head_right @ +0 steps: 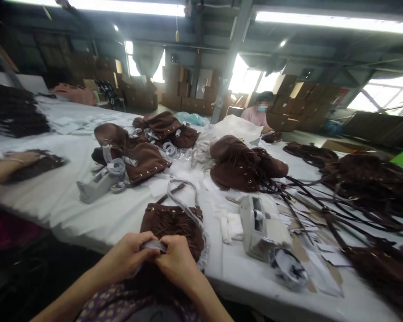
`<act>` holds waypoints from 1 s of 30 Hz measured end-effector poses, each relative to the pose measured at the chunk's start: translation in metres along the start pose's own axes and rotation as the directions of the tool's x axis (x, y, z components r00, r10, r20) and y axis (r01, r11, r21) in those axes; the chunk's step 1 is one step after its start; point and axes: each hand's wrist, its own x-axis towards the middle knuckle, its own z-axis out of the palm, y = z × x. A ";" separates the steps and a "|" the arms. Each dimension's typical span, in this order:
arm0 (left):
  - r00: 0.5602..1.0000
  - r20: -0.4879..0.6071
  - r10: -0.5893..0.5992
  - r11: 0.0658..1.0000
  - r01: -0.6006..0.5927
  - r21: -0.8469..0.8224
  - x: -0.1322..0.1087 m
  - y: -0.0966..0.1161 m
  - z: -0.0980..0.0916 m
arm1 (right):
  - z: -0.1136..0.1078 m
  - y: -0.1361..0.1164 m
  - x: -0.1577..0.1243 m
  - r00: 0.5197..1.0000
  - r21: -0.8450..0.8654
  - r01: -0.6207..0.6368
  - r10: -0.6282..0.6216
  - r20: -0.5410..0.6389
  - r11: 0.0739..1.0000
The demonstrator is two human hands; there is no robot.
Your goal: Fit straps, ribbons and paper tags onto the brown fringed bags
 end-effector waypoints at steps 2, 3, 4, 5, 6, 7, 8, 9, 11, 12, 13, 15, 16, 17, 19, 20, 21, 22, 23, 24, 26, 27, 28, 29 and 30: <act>0.999 -0.001 -0.044 0.999 0.044 0.011 0.001 -0.007 0.000 | -0.004 0.001 0.003 0.998 0.009 -0.002 0.002 0.064 1.000; 0.998 0.001 -0.055 0.998 0.055 -0.012 0.001 -0.010 0.000 | -0.006 0.000 0.003 0.995 0.012 0.005 -0.006 0.100 1.000; 0.998 0.015 -0.059 0.997 0.060 -0.049 0.002 -0.012 0.000 | -0.010 0.000 0.003 0.991 0.012 0.014 -0.015 0.130 1.000; 0.997 0.043 -0.059 0.994 0.062 -0.093 0.002 -0.014 0.001 | -0.013 -0.001 0.002 0.987 0.010 0.023 -0.024 0.156 1.000; 0.995 0.079 -0.057 0.988 0.067 -0.137 0.002 -0.016 0.002 | -0.017 -0.001 0.001 0.983 0.004 0.030 -0.030 0.179 1.000; 0.992 0.114 -0.054 0.983 0.073 -0.171 0.003 -0.019 0.003 | -0.020 -0.002 0.000 0.978 -0.003 0.037 -0.036 0.203 0.999; 0.988 0.147 -0.051 0.978 0.080 -0.193 0.003 -0.022 0.003 | -0.023 -0.002 -0.001 0.973 -0.012 0.048 -0.044 0.225 0.999; 0.981 0.185 -0.049 0.975 0.088 -0.206 0.004 -0.025 0.004 | -0.025 -0.002 -0.002 0.969 -0.020 0.066 -0.059 0.241 0.998; 0.968 0.245 -0.051 0.973 0.103 -0.207 0.005 -0.032 0.005 | -0.029 -0.002 -0.002 0.965 -0.045 0.114 -0.100 0.244 0.992; 0.965 0.257 -0.057 0.974 0.110 -0.197 0.005 -0.036 0.005 | -0.031 -0.002 -0.003 0.963 -0.066 0.140 -0.121 0.239 0.988; 0.963 0.261 -0.066 0.976 0.117 -0.186 0.006 -0.038 0.006 | -0.032 -0.001 -0.003 0.961 -0.095 0.166 -0.139 0.240 0.982; 0.968 0.238 -0.077 0.980 0.117 -0.161 0.005 -0.041 0.008 | -0.037 0.000 -0.003 0.948 -0.160 0.221 -0.174 0.265 0.962; 0.971 0.228 -0.075 0.983 0.110 -0.146 0.005 -0.042 0.008 | -0.040 0.000 -0.004 0.937 -0.184 0.255 -0.196 0.288 0.949; 0.971 0.231 -0.068 0.986 0.100 -0.132 0.005 -0.041 0.009 | -0.044 -0.001 -0.006 0.922 -0.195 0.294 -0.224 0.315 0.936; 0.970 0.240 -0.047 0.991 0.076 -0.110 0.003 -0.040 0.008 | -0.051 -0.004 -0.011 0.890 -0.193 0.365 -0.281 0.358 0.911; 0.969 0.242 -0.044 0.993 0.069 -0.094 0.003 -0.040 0.008 | -0.055 -0.006 -0.015 0.879 -0.195 0.384 -0.293 0.376 0.902; 0.971 0.235 -0.046 0.995 0.066 -0.077 0.002 -0.039 0.007 | -0.057 -0.008 -0.018 0.873 -0.203 0.391 -0.292 0.391 0.898; 0.975 0.216 -0.052 0.996 0.067 -0.064 0.002 -0.039 0.006 | -0.059 -0.009 -0.021 0.874 -0.214 0.386 -0.282 0.396 0.897; 0.981 0.183 -0.062 0.996 0.073 -0.058 0.001 -0.038 0.005 | -0.059 -0.010 -0.024 0.882 -0.226 0.372 -0.266 0.390 0.900; 0.987 0.140 -0.080 0.994 0.089 -0.063 0.001 -0.037 0.005 | -0.057 -0.010 -0.026 0.896 -0.239 0.346 -0.245 0.370 0.907; 0.992 0.025 -0.120 0.984 0.122 -0.130 0.002 -0.033 0.009 | -0.046 -0.008 -0.028 0.940 -0.251 0.263 -0.188 0.286 0.932; 0.989 -0.039 -0.140 0.973 0.130 -0.193 0.003 -0.031 0.012 | -0.038 -0.005 -0.028 0.962 -0.247 0.206 -0.150 0.227 0.947; 0.983 -0.101 -0.156 0.954 0.123 -0.272 0.006 -0.029 0.018 | -0.029 -0.003 -0.028 0.980 -0.237 0.145 -0.107 0.166 0.961; 0.973 -0.160 -0.168 0.925 0.099 -0.366 0.009 -0.027 0.024 | -0.019 0.000 -0.028 0.992 -0.219 0.087 -0.065 0.108 0.972; 0.958 -0.219 -0.184 0.881 0.062 -0.469 0.013 -0.026 0.031 | -0.010 0.003 -0.027 0.998 -0.201 0.040 -0.029 0.056 0.979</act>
